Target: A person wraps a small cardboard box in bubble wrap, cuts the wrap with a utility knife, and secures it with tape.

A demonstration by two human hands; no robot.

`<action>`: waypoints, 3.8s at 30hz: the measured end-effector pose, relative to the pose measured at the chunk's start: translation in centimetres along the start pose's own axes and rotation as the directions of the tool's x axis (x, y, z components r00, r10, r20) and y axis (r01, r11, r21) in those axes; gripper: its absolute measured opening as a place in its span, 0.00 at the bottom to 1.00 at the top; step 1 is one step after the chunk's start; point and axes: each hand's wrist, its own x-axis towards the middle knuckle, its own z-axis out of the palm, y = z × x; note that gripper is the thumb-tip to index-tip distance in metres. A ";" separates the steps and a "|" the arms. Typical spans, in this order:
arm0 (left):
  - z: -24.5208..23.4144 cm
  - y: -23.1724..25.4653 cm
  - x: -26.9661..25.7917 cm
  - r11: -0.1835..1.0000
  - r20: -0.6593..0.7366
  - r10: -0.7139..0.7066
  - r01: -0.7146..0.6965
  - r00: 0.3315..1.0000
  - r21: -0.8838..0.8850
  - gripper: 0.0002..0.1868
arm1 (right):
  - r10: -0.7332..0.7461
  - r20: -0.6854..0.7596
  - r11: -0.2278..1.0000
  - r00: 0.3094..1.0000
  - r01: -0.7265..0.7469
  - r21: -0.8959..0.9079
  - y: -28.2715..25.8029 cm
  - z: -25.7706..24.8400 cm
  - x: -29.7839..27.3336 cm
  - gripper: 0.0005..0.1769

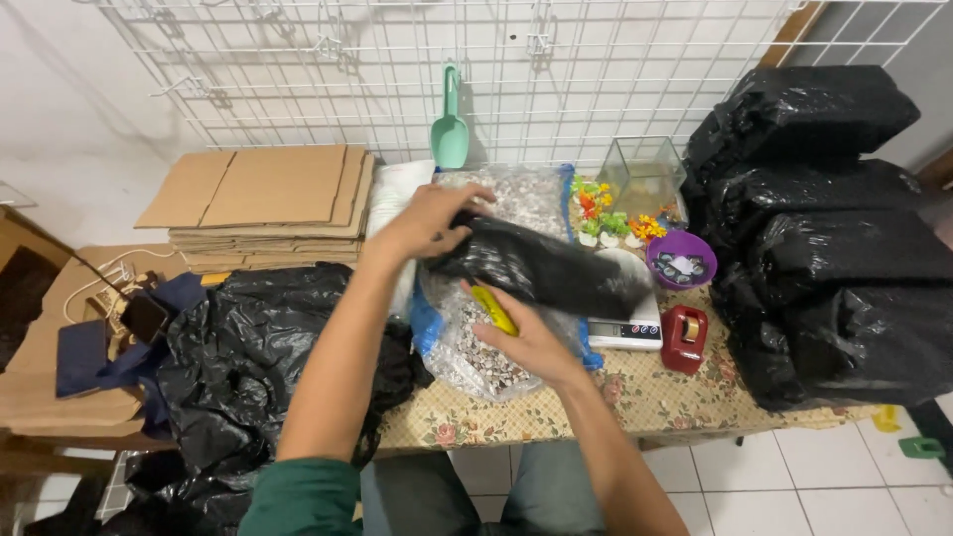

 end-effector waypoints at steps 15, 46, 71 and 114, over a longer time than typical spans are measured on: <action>13.7 17.8 -5.5 0.450 -0.277 -0.805 0.236 0.524 -0.861 0.39 | 0.038 -0.353 0.587 0.935 -0.307 -0.749 -2.8 -12.7 0.9 0.38; 14.7 14.9 -9.3 0.966 -0.681 -0.244 0.231 0.690 -0.112 0.39 | 0.185 -0.554 0.983 0.812 -0.139 0.123 4.5 -4.4 -1.6 0.23; 10.7 12.5 -11.3 0.394 -0.187 -0.804 0.271 0.564 -0.878 0.08 | 0.169 -0.440 0.979 0.882 -0.097 0.182 3.5 -1.8 -2.5 0.19; 2.6 17.3 -10.7 0.913 -0.419 -0.324 0.164 0.849 -0.372 0.09 | 0.206 -0.101 0.910 0.973 -0.228 -0.346 -3.2 -1.9 -10.3 0.19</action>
